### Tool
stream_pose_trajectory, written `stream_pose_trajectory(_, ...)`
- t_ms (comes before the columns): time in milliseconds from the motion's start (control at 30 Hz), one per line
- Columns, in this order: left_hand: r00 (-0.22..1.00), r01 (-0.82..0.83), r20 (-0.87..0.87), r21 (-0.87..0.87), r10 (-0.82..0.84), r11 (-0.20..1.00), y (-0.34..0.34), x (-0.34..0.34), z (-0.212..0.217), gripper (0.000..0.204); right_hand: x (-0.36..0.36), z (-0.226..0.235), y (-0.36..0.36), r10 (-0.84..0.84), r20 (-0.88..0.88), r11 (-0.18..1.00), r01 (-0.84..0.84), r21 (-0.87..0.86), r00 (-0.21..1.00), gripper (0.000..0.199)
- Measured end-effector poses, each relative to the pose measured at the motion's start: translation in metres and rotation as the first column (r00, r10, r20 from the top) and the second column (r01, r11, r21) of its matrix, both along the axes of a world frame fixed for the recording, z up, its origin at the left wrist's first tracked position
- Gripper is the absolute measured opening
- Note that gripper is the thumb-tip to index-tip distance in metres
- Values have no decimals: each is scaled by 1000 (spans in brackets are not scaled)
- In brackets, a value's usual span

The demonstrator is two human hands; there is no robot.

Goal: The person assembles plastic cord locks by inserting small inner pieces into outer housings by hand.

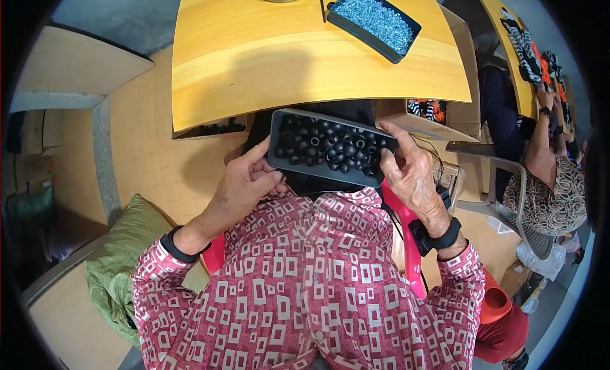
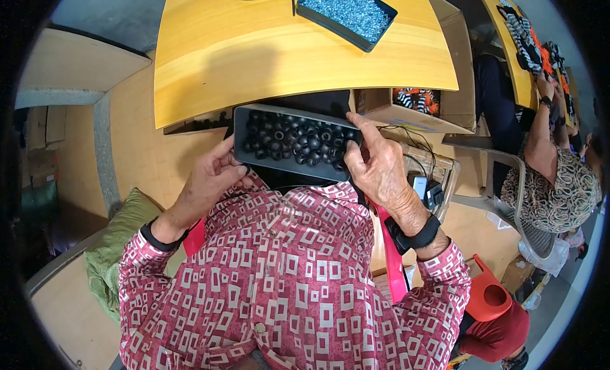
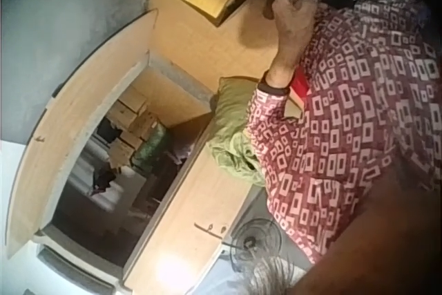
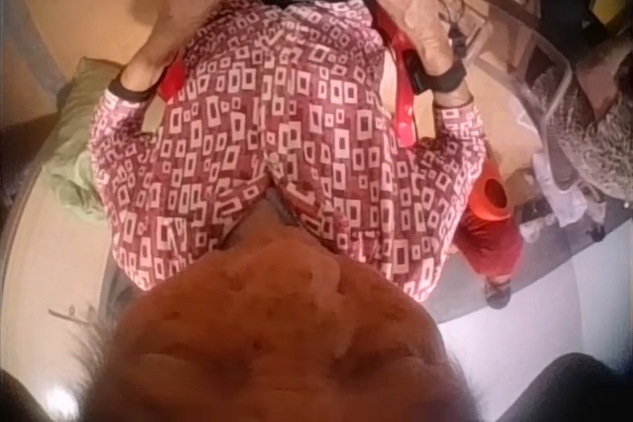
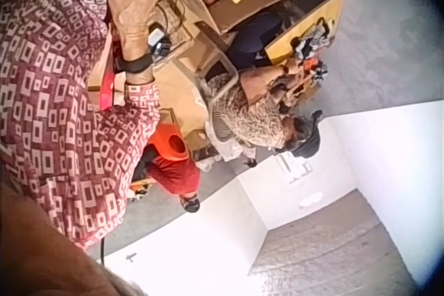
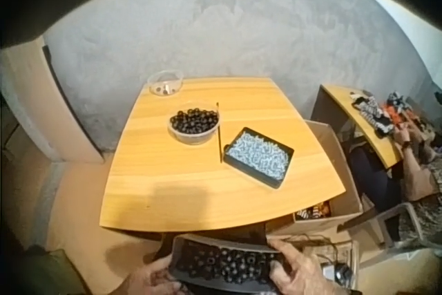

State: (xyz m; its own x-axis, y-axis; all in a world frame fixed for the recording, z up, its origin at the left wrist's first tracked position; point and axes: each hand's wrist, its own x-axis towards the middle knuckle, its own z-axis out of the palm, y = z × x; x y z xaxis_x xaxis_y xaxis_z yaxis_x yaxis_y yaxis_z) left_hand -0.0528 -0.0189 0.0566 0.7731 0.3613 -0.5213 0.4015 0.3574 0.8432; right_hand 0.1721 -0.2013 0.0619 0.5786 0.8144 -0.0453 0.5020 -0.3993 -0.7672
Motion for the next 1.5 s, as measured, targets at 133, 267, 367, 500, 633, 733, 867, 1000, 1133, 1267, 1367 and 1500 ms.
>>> stream_pose_trajectory(133, 993, 111, -24, -80, -114, 991, 12, -2, -9, 56, 3, -7, -1, 17, -101, 982, -35, -184, 995, 41)
stream_pose_trajectory(267, 981, 188, -23, -100, -191, 977, 22, -8, -26, 57, 9, -14, 10, 53, -143, 969, -85, -231, 988, 42)
stream_pose_trajectory(367, 988, 154, -1, -128, -156, 980, 23, -6, -26, 55, 17, -25, 6, 103, -150, 940, -146, -308, 983, 45)
stream_pose_trajectory(500, 969, 238, -59, -59, -241, 969, 23, -9, -22, 52, 22, -32, 2, 124, -257, 931, -202, -305, 958, 47)
stream_pose_trajectory(633, 978, 198, -59, -70, -202, 978, 27, -15, -23, 46, 18, -8, 10, 225, -54, 912, -230, -341, 973, 46)
stream_pose_trajectory(733, 994, 109, -16, 3, -109, 994, 32, -16, -17, 44, 17, -1, 9, 305, 340, 946, -243, -214, 890, 46)
stream_pose_trajectory(867, 996, -8, 85, 17, 6, 1000, 32, -13, -2, 41, -6, 11, 25, 456, 504, 875, -474, -103, 733, 36)
stream_pose_trajectory(1000, 994, 23, 104, -29, -20, 999, 24, -3, -15, 41, -29, -14, 53, 603, 467, 762, -640, -99, 646, 34)
stream_pose_trajectory(1133, 986, 168, -11, 72, -168, 983, 18, -1, -18, 42, -31, -18, 66, 601, 540, 775, -595, -212, 590, 33)
stream_pose_trajectory(1267, 961, 277, -75, 184, -268, 943, 23, 2, -13, 47, -18, -2, 81, 723, 542, 661, -657, -362, 429, 32)
stream_pose_trajectory(1367, 972, 230, -1, 206, -235, 951, 18, 6, -20, 46, -7, -10, 89, 701, 676, 580, -732, -358, 225, 17)
stream_pose_trajectory(1500, 973, 229, -20, 187, -229, 955, 19, 5, -14, 47, -8, -10, 98, 758, 614, 540, -740, -400, 221, 19)
